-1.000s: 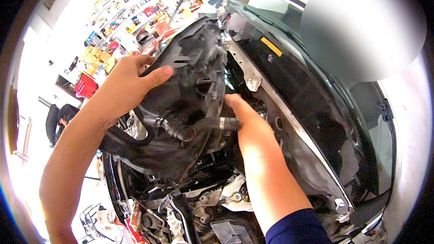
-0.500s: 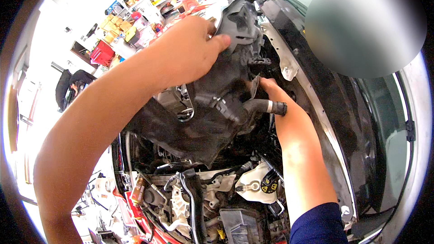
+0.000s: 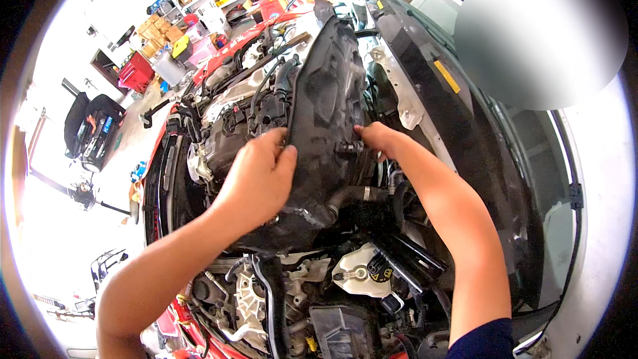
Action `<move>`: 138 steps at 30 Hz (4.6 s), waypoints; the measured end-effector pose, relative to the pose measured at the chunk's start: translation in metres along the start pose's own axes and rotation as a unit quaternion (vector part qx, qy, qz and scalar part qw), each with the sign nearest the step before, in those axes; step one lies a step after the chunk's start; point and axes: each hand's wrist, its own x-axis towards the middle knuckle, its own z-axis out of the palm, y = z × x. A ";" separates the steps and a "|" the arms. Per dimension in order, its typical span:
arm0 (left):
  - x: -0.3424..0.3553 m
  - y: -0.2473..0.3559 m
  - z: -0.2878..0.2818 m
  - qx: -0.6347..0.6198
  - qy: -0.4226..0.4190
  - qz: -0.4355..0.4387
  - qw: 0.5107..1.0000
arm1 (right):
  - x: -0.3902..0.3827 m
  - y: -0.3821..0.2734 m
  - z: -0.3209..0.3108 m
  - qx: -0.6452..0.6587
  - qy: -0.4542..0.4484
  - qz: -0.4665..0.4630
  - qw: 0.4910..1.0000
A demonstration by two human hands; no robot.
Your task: The person disconnects components in a car engine bay, picks up a heat shield cover from the floor, and positions and installs the cover into the engine bay by hand.
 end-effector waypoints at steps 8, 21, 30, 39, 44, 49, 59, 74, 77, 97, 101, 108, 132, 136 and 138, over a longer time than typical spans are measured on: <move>-0.017 -0.012 0.041 -0.047 -0.042 -0.039 0.997 | -0.084 0.015 0.011 -0.015 0.035 -0.033 0.999; -0.020 -0.028 0.037 0.011 -0.009 -0.070 0.997 | -0.051 -0.096 0.079 0.059 0.230 -0.169 0.957; 0.010 -0.008 0.055 -0.047 -0.070 -0.061 0.995 | -0.040 -0.098 0.038 0.181 0.148 -0.198 0.952; 0.067 0.009 0.055 -0.094 -0.166 -0.013 0.982 | 0.001 -0.118 -0.008 0.157 0.116 -0.175 0.965; 0.021 -0.051 0.012 -0.157 -0.329 0.098 0.926 | -0.023 -0.126 0.002 0.003 0.175 -0.191 0.966; -0.101 -0.100 0.004 -0.458 -0.187 -0.042 0.868 | -0.070 -0.122 0.010 -0.165 0.100 -0.239 0.952; -0.077 -0.075 0.107 -0.413 0.194 -0.092 0.885 | -0.073 -0.140 0.017 -0.244 0.188 -0.192 0.932; -0.052 -0.059 0.124 -0.384 0.280 -0.039 0.879 | -0.075 -0.162 -0.012 -0.453 0.185 -0.251 0.835; -0.065 -0.058 0.124 -0.363 0.266 -0.044 0.892 | -0.086 -0.148 -0.003 -0.448 0.181 -0.268 0.834; -0.067 -0.096 0.183 -0.539 0.115 -0.016 0.834 | -0.071 -0.155 0.007 -0.442 0.332 -0.224 0.803; -0.076 -0.104 0.188 -0.439 0.136 -0.074 0.885 | -0.064 -0.130 0.022 -0.483 0.320 -0.270 0.769; -0.097 -0.096 0.206 -0.553 0.144 -0.154 0.806 | -0.079 -0.120 0.008 -0.388 0.239 -0.297 0.839; -0.114 -0.115 0.244 -0.328 0.190 -0.289 0.879 | -0.267 0.038 0.122 -0.608 0.130 0.024 0.783; -0.110 -0.116 0.241 -0.280 0.204 -0.269 0.899 | -0.259 0.055 0.098 -0.562 0.065 0.011 0.825; -0.110 -0.117 0.242 -0.288 0.218 -0.255 0.897 | -0.260 0.062 0.088 -0.535 0.034 0.007 0.844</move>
